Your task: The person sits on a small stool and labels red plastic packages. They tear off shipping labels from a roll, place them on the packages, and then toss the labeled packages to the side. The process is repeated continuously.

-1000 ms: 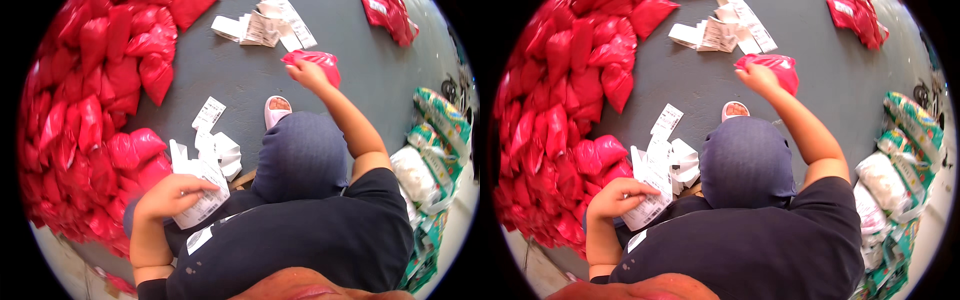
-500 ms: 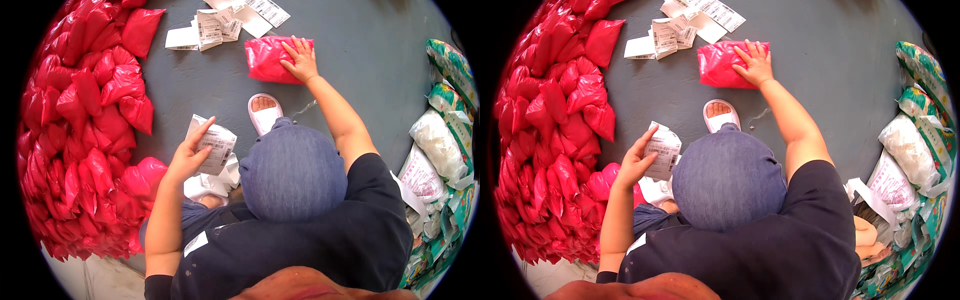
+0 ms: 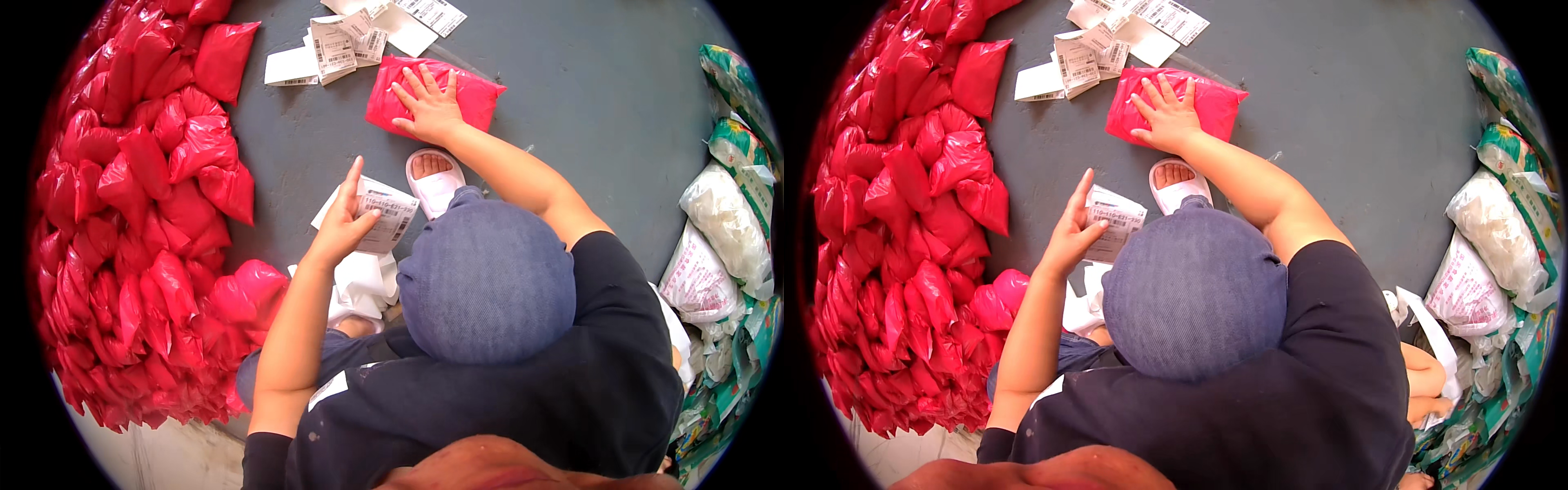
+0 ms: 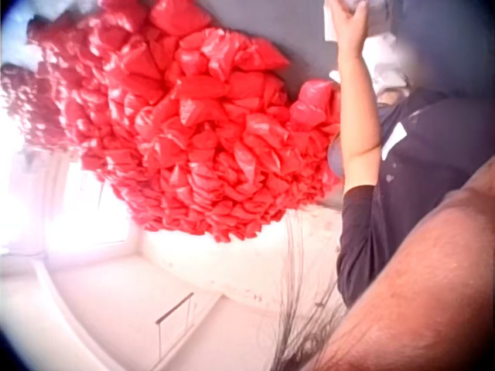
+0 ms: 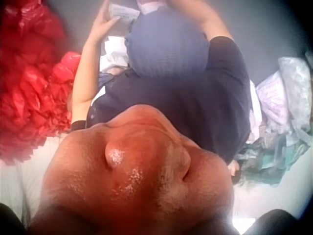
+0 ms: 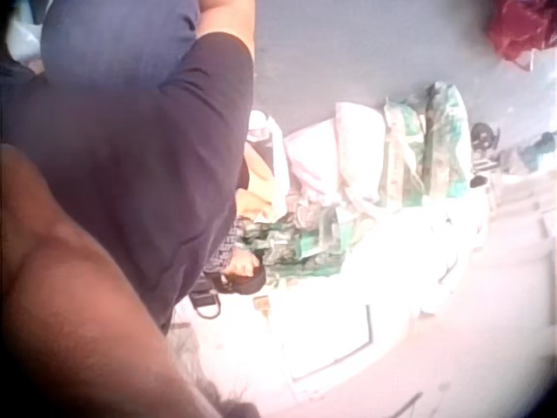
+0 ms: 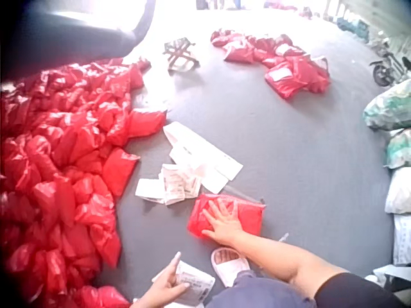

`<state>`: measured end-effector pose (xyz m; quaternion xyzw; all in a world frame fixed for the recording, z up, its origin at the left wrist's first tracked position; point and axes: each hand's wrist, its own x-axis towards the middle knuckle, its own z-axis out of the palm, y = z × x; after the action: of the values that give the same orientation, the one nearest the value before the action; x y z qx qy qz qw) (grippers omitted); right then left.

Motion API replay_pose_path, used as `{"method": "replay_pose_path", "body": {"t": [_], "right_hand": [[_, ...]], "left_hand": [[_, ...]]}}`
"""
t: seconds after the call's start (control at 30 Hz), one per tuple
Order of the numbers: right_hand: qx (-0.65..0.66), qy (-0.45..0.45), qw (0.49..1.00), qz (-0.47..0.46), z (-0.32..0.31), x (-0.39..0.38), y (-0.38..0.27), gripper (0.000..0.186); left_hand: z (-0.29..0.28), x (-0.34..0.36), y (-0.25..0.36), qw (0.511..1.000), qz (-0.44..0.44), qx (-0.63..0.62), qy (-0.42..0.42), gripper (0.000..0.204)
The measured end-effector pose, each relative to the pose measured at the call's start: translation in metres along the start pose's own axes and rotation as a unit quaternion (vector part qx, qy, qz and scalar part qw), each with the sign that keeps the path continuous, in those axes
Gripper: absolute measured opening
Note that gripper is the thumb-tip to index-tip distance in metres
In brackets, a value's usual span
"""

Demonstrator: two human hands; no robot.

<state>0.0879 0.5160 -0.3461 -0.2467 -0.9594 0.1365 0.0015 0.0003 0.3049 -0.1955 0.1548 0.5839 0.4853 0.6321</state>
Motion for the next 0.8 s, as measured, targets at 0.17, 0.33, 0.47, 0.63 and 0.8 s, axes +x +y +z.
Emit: {"method": "replay_pose_path", "body": {"t": [0.17, 0.33, 0.47, 0.63, 0.8], "right_hand": [[0.443, -0.026, 0.894, -0.056, -0.058, -0.001, -0.015, 0.043], [0.622, -0.235, 0.746, 0.021, -0.085, -0.046, -0.033, 0.018], [0.629, -0.127, 0.762, 0.083, -0.082, -0.049, -0.024, 0.014], [0.652, -0.073, 0.733, 0.178, -0.075, -0.045, -0.012, 0.016], [0.615, -0.017, 0.758, 0.217, -0.067, -0.038, 0.006, 0.010]], "left_hand": [[0.005, 0.012, 0.001, 0.999, 0.005, -0.024, 0.038, 0.082], [0.004, 0.039, -0.007, 0.998, -0.033, -0.010, 0.054, 0.081], [0.003, 0.066, -0.014, 0.990, -0.107, -0.091, 0.016, 0.057], [-0.001, 0.091, -0.028, 0.985, -0.140, -0.101, 0.029, 0.022], [0.010, 0.115, -0.044, 0.983, -0.139, -0.086, 0.083, 0.029]]}}
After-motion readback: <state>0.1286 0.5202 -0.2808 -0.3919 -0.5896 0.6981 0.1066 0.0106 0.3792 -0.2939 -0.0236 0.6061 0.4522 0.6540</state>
